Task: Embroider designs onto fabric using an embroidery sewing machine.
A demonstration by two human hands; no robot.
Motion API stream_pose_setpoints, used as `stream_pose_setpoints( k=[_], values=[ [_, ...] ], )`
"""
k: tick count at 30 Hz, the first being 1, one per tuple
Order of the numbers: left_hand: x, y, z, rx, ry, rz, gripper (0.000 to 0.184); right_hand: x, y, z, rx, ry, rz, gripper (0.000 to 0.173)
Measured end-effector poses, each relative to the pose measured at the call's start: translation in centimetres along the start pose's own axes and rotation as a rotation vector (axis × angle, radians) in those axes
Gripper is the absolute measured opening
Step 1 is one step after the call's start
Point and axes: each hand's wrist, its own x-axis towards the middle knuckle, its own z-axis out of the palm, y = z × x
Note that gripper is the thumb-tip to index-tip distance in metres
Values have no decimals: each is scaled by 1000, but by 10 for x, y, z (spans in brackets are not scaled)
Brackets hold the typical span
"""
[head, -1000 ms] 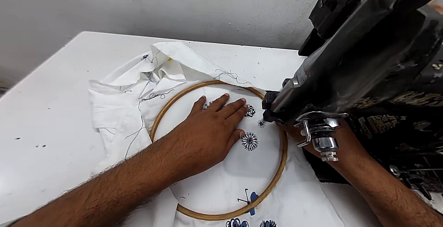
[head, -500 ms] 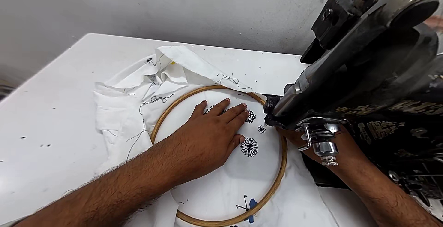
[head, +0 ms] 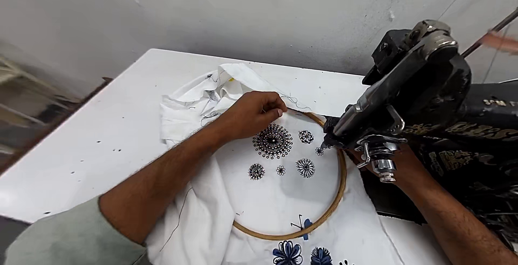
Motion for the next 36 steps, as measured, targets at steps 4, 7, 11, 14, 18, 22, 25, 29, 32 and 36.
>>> stream_pose_setpoints(
  k=[4, 7, 11, 14, 18, 22, 25, 29, 32, 36],
  values=[
    [3, -6, -4, -69, -11, -19, 14, 1, -3, -3, -35, 13, 24, 11],
    [3, -7, -6, -125, -1, -17, 13, 3, -4, -5, -108, 15, 17, 15],
    [3, -9, -1, -45, 19, 23, 13, 2, -2, -3, -103, 75, -65, 14],
    [3, -4, 8, 107, 49, 127, 15, 0, -3, -3, -87, 64, -98, 17],
    [3, 20, 28, 111, 20, 272, 17, -1, 3, 6, -37, 33, -157, 16],
    [3, 38, 53, 139, -130, 313, 14, 7, 21, 28, 90, 137, -377, 16],
    [4, 38, 54, 134, -181, 284, 11, 10, 24, 31, 94, 149, -384, 16],
    [3, 30, 47, -217, -218, 204, 7, 12, 25, 35, 68, 176, -385, 18],
    [2, 30, 46, -573, -230, 127, 11, 16, 28, 40, 81, 145, -324, 20],
    [1, 30, 50, -891, -151, 44, 14, 18, 30, 45, 105, 159, -329, 20]
  ],
)
